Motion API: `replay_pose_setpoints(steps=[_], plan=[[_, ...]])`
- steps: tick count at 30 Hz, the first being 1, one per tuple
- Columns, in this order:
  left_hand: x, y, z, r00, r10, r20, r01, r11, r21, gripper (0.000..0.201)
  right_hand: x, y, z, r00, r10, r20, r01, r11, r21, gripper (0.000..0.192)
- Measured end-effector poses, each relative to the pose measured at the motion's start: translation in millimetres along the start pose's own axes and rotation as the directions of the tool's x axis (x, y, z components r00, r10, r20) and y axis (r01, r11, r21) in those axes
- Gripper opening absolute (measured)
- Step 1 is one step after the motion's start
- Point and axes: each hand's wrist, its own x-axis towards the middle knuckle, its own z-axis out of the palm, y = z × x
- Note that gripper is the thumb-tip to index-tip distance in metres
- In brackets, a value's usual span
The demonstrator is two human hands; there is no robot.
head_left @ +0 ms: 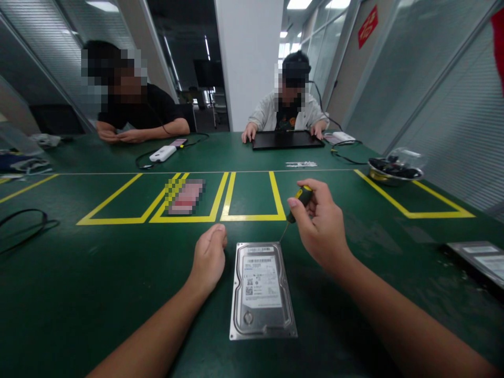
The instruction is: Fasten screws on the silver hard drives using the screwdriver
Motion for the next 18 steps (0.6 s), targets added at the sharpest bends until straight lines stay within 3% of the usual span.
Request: replay_pose_setpoints(steps=[18], plan=[[0.5,-1.4,0.5,1.0,-0.007,0.009,0.007,1.0,0.01,0.037,1.0,2.9,-0.9,0.999,-0.001,-0.035,-0.001,0.999,-0.045,0.025]])
